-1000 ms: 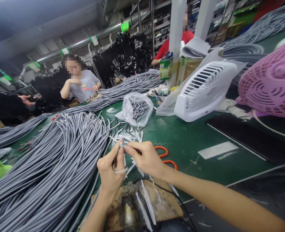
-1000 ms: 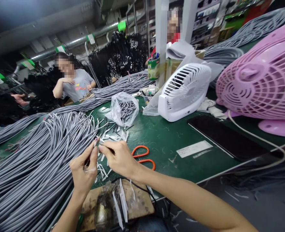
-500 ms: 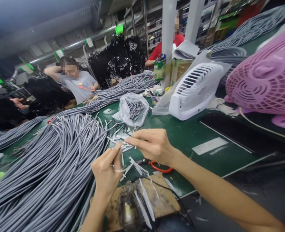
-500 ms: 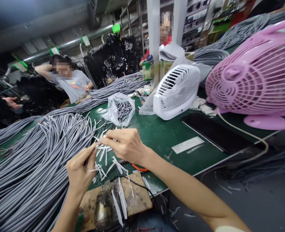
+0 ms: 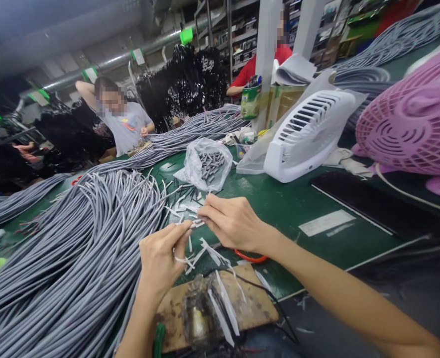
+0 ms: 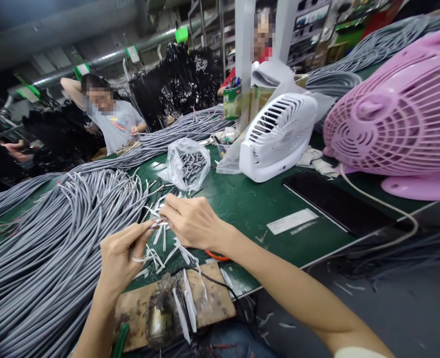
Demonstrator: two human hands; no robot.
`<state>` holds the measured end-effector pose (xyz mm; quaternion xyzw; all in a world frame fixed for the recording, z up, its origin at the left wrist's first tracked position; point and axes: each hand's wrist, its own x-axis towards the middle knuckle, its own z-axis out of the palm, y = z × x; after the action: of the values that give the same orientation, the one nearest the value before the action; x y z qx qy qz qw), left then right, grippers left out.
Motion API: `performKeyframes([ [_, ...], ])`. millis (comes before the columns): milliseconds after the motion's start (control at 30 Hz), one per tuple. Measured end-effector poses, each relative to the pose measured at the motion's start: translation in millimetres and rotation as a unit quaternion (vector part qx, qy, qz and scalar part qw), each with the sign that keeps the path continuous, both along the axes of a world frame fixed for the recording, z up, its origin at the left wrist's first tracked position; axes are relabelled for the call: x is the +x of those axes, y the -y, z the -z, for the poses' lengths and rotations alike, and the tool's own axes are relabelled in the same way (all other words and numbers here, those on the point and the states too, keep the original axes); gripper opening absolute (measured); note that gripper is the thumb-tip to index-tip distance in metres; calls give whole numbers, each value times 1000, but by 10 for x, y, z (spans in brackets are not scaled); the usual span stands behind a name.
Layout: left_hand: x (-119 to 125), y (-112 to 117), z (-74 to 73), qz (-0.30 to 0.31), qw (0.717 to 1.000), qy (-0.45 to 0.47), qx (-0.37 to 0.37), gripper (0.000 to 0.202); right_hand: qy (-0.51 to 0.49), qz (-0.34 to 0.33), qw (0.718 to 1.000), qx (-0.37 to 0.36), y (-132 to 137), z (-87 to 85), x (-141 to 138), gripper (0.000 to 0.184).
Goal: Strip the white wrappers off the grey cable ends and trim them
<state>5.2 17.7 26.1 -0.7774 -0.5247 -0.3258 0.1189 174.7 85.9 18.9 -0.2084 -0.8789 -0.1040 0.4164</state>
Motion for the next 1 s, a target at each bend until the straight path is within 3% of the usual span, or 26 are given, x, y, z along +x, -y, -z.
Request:
performKeyframes([
  [133, 39, -20, 41, -11, 996, 92, 5, 23, -49, -85, 987, -127, 23, -13, -18, 22],
  [233, 60, -19, 77, -26, 997, 58, -33, 24, -66, -113, 978, -161, 24, -17, -25, 19],
  [333, 63, 0, 66, 30, 994, 48, -92, 23, -87, -118, 969, -200, -22, -23, -17, 15],
  [400, 61, 8, 34, 45, 985, 119, -114, 22, -116, -124, 956, -238, -57, -32, -13, 12],
  [533, 51, -26, -13, -21, 927, 345, -149, 35, -127, -187, 925, -304, -45, -51, -43, 10],
  [633, 56, -76, 5, -35, 887, 426, -173, 35, -125, -252, 893, -352, 5, -47, -87, 9],
  [733, 82, -97, 41, -40, 893, 411, -179, 33, -232, -197, 845, -439, 14, -16, -128, 8],
  [800, 100, -91, 55, -42, 897, 402, -179, 32, -277, -143, 824, -473, 1, 13, -151, 17],
  [867, 101, -79, 55, -39, 899, 395, -184, 32, -252, -131, 843, -457, -8, 46, -168, 21],
  [933, 73, -77, 45, -32, 909, 368, -194, 32, -205, -133, 889, -387, -3, 82, -179, 13],
  [1000, 23, -88, 41, -20, 923, 322, -212, 27, -172, -109, 933, -295, 12, 121, -181, 18],
])
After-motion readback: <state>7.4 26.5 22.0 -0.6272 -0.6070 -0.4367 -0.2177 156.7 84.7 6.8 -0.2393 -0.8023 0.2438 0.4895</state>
